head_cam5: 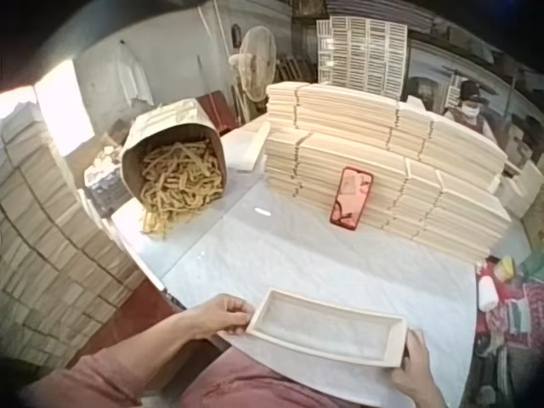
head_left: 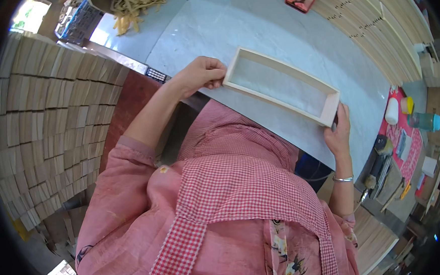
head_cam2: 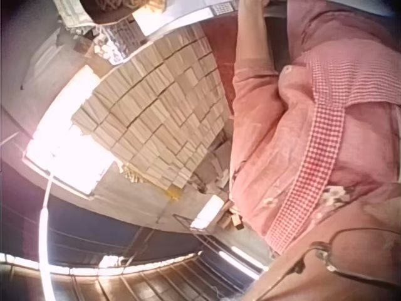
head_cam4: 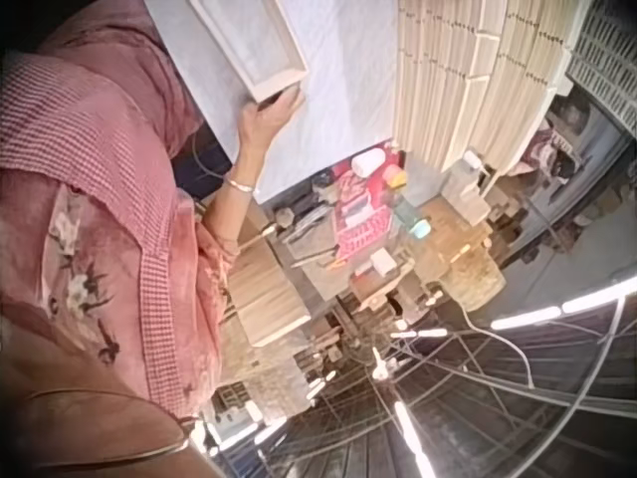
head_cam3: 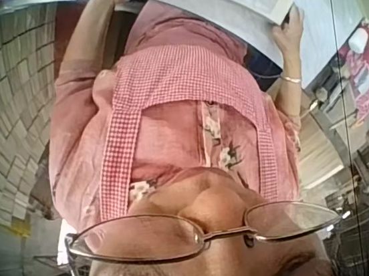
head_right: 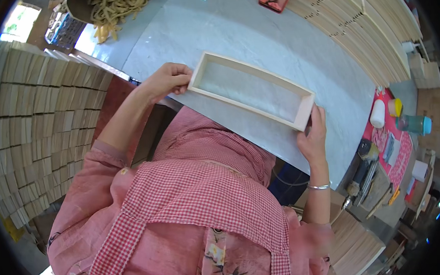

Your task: Assembling thin wooden rectangular boxes using a pneumatic nail gun and wood glue at a factory workbench.

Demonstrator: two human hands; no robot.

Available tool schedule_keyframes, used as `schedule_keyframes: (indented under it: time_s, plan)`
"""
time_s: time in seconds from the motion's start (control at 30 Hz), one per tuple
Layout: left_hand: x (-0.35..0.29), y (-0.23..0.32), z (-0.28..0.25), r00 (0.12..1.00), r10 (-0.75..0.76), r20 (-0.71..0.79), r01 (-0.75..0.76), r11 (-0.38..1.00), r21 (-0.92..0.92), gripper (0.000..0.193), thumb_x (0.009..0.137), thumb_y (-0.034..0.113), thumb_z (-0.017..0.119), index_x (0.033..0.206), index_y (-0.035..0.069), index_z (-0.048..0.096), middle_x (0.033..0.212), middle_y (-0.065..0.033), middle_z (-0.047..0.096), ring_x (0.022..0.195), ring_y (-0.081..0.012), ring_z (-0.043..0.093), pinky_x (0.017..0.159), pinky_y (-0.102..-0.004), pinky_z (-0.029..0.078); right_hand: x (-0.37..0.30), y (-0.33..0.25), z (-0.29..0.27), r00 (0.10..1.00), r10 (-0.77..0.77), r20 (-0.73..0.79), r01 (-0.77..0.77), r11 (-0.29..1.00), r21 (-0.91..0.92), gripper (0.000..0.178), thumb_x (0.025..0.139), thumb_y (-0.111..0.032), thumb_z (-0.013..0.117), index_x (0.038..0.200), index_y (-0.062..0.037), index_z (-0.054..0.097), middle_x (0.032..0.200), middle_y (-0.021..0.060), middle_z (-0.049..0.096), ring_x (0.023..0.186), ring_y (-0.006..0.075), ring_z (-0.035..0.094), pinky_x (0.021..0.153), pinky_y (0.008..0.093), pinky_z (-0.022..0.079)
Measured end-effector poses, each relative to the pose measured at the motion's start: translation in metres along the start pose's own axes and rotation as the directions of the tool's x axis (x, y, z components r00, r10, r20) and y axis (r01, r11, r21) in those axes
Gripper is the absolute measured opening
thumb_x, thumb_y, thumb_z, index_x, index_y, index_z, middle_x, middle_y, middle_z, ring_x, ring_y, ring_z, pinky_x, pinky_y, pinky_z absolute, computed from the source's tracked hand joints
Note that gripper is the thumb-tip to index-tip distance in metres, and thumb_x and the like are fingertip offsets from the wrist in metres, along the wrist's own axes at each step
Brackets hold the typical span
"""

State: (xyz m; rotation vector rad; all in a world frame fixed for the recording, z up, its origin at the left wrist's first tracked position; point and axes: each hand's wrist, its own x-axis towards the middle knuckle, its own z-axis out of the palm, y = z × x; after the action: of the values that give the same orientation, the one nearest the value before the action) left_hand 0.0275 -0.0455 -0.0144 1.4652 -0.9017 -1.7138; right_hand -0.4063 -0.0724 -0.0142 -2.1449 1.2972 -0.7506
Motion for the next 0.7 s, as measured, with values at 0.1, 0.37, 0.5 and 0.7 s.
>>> schedule_keyframes:
  time_s: [0.1,0.37,0.5,0.7]
  plan:
    - [0.000,0.003,-0.007,0.993,-0.024,0.120,0.027,0.999,-0.024,0.006,0.092,0.004,0.062,0.090,0.001,0.066,0.072,-0.0044,0.061,0.059,-0.0101,0.056,0.053,-0.0189,0.044,0.000,0.004,0.001,0.995,0.089,0.052,-0.090,0.996,0.004,0.069,0.074,0.014,0.049,0.142,-0.0002,0.048,0.125,0.0129,0.053,0.106,0.0283,0.056,0.093,0.0319,0.048]
    - [0.001,0.013,0.008,0.994,0.112,-0.004,-0.093,0.844,0.528,0.003,0.088,0.000,0.059,0.086,-0.001,0.061,0.075,-0.0069,0.061,0.059,-0.0127,0.058,0.055,-0.0212,0.048,-0.002,0.022,0.008,0.988,0.154,-0.018,-0.142,0.946,0.290,0.057,0.083,0.012,0.058,0.139,0.0003,0.054,0.113,0.0074,0.055,0.089,0.0159,0.055,0.076,0.0221,0.045]
    - [-0.006,0.001,0.008,0.981,0.174,-0.082,-0.114,0.869,0.481,0.009,0.088,0.000,0.063,0.097,-0.003,0.065,0.083,-0.0074,0.064,0.068,-0.0140,0.061,0.064,-0.0230,0.051,-0.003,0.030,0.015,0.976,0.124,-0.177,-0.034,0.896,0.443,0.046,0.092,0.003,0.061,0.137,0.0010,0.057,0.112,0.0067,0.058,0.084,0.0126,0.057,0.072,0.0211,0.046]
    - [-0.034,0.021,0.029,0.934,0.189,-0.303,-0.161,0.980,0.115,0.029,0.088,0.001,0.068,0.116,-0.003,0.067,0.092,-0.0070,0.066,0.082,-0.0140,0.062,0.077,-0.0248,0.052,-0.012,0.015,-0.008,0.891,0.454,-0.008,-0.396,0.786,0.475,0.044,0.095,-0.003,0.061,0.138,0.0019,0.056,0.115,0.0092,0.060,0.079,0.0142,0.060,0.066,0.0237,0.049]
